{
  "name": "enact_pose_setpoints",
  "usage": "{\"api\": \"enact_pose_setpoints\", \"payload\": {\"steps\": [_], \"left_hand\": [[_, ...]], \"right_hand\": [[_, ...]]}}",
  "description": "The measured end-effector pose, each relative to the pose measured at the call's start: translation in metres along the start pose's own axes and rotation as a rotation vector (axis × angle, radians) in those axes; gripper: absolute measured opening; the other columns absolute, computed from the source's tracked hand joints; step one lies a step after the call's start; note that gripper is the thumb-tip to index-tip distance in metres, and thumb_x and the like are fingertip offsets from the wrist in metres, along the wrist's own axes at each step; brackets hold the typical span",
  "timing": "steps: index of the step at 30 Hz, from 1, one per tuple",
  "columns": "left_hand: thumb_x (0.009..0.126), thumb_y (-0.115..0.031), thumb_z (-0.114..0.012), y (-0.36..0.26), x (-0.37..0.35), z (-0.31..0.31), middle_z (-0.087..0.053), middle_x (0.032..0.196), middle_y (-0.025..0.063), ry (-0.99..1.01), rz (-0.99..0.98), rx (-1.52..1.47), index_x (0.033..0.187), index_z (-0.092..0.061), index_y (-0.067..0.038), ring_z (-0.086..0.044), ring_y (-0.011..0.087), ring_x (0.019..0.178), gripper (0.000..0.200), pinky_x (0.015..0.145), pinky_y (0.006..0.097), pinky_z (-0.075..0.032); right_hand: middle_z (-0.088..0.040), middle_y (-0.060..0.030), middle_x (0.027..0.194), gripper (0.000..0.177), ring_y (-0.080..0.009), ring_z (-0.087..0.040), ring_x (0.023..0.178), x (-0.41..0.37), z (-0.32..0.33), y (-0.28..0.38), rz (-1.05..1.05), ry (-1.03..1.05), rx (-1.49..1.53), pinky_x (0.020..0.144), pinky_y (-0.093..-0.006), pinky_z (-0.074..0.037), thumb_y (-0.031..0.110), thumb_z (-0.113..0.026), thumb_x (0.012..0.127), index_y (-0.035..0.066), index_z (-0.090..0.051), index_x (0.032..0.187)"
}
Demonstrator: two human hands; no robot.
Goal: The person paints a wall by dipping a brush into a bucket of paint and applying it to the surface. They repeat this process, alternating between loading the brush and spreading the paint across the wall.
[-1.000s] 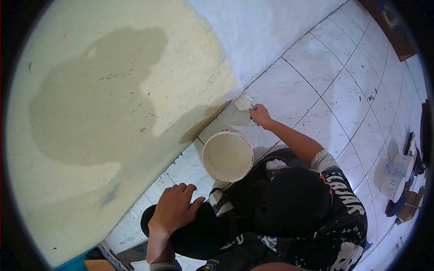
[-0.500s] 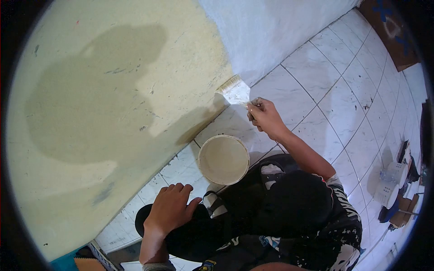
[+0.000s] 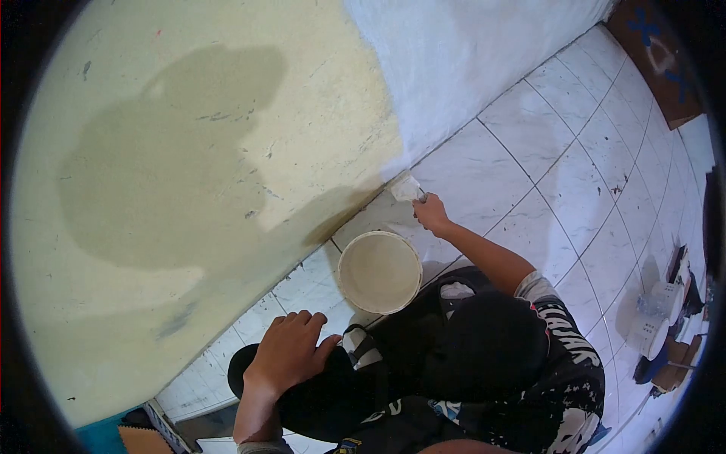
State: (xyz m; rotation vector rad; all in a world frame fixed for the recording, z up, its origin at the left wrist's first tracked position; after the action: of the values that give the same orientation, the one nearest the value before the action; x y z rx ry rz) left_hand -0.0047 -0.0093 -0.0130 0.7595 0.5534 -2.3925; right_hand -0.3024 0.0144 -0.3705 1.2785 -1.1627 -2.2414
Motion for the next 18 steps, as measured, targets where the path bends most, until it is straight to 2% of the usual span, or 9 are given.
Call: {"api": "enact_pose_setpoints", "payload": {"steps": [3,5,6,8,12,14,15,17,18], "left_hand": [[0.098,-0.038,-0.059,0.000,0.000,-0.001,-0.068,0.105,0.0188,0.008,0.013,0.002,0.113,-0.064,-0.002,-0.064,0.0382,0.100,0.040,0.090,0.0454,-0.049],[0.098,-0.038,-0.059,0.001,0.001,-0.001,-0.068,0.106,0.0190,0.014,0.009,-0.009,0.113,-0.064,-0.002,-0.064,0.0385,0.100,0.040,0.091,0.0455,-0.049],[0.098,-0.038,-0.059,0.001,0.001,-0.001,-0.068,0.106,0.0190,0.007,0.006,-0.012,0.113,-0.064,-0.002,-0.064,0.0385,0.100,0.040,0.091,0.0455,-0.049],[0.098,-0.038,-0.059,0.001,0.001,-0.001,-0.068,0.106,0.0186,0.017,0.008,0.002,0.114,-0.064,-0.002,-0.063,0.0383,0.101,0.040,0.091,0.0455,-0.049],[0.097,-0.039,-0.060,-0.003,0.001,0.001,-0.068,0.106,0.0184,0.005,-0.003,-0.007,0.114,-0.064,-0.003,-0.064,0.0378,0.100,0.040,0.091,0.0452,-0.049],[0.097,-0.038,-0.060,-0.005,0.001,0.002,-0.068,0.106,0.0181,0.016,0.000,0.032,0.114,-0.064,-0.003,-0.064,0.0373,0.099,0.040,0.090,0.0444,-0.049],[0.097,-0.038,-0.060,-0.005,0.000,0.003,-0.068,0.106,0.0181,0.016,0.002,0.032,0.114,-0.064,-0.003,-0.064,0.0373,0.099,0.040,0.090,0.0444,-0.049],[0.097,-0.038,-0.060,-0.005,-0.001,0.005,-0.068,0.105,0.0177,0.006,0.001,0.031,0.114,-0.064,-0.003,-0.064,0.0369,0.099,0.039,0.090,0.0440,-0.049],[0.097,-0.038,-0.060,-0.004,-0.002,0.004,-0.068,0.105,0.0177,0.007,0.003,0.029,0.114,-0.064,-0.003,-0.064,0.0369,0.099,0.039,0.090,0.0440,-0.049]], "right_hand": [[-0.062,-0.0093,0.070,0.027,-0.0147,-0.053,0.051,-0.004,0.002,0.009,0.020,-0.021,0.032,0.040,-0.0316,-0.041,0.024,-0.059,0.096,-0.001,-0.057,0.087],[-0.069,-0.0148,0.077,0.030,-0.0240,-0.065,0.066,-0.023,0.018,0.039,0.057,-0.022,0.076,0.062,-0.0389,-0.051,0.025,-0.062,0.094,-0.005,-0.063,0.091],[-0.069,-0.0148,0.077,0.030,-0.0240,-0.065,0.066,-0.035,0.026,0.054,0.062,-0.026,0.071,0.062,-0.0389,-0.051,0.025,-0.062,0.094,-0.005,-0.063,0.091],[-0.057,-0.0048,0.069,0.024,-0.0105,-0.049,0.052,-0.063,0.042,0.090,0.230,-0.015,0.163,0.039,-0.0281,-0.035,0.022,-0.059,0.098,0.001,-0.055,0.087],[-0.055,-0.0033,0.069,0.021,-0.0087,-0.046,0.052,-0.116,0.073,0.147,0.280,0.033,0.172,0.041,-0.0269,-0.034,0.019,-0.057,0.100,0.002,-0.053,0.088],[-0.053,-0.0019,0.069,0.019,-0.0071,-0.043,0.052,-0.132,0.082,0.163,0.427,0.059,0.232,0.042,-0.0260,-0.033,0.016,-0.056,0.101,0.003,-0.052,0.089],[-0.053,-0.0019,0.069,0.019,-0.0071,-0.043,0.052,-0.139,0.086,0.166,0.427,0.061,0.232,0.042,-0.0260,-0.033,0.016,-0.056,0.101,0.003,-0.052,0.089],[-0.052,-0.0010,0.069,0.017,-0.0057,-0.041,0.054,-0.154,0.093,0.177,0.628,0.022,0.232,0.044,-0.0249,-0.033,0.014,-0.056,0.101,0.003,-0.051,0.089],[-0.052,-0.0010,0.069,0.017,-0.0057,-0.041,0.054,-0.164,0.097,0.184,0.628,0.025,0.231,0.044,-0.0249,-0.033,0.014,-0.056,0.101,0.003,-0.051,0.089]]}}
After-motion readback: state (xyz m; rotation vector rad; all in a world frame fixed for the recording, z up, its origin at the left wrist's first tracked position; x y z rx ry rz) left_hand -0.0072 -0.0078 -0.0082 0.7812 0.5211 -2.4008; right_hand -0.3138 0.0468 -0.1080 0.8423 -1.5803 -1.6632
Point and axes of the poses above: each hand's wrist, its own x-axis towards the middle knuckle, its own z-axis out of the back of the hand, y = z × x, the point moved 3 cm from there along x, towards the middle knuckle
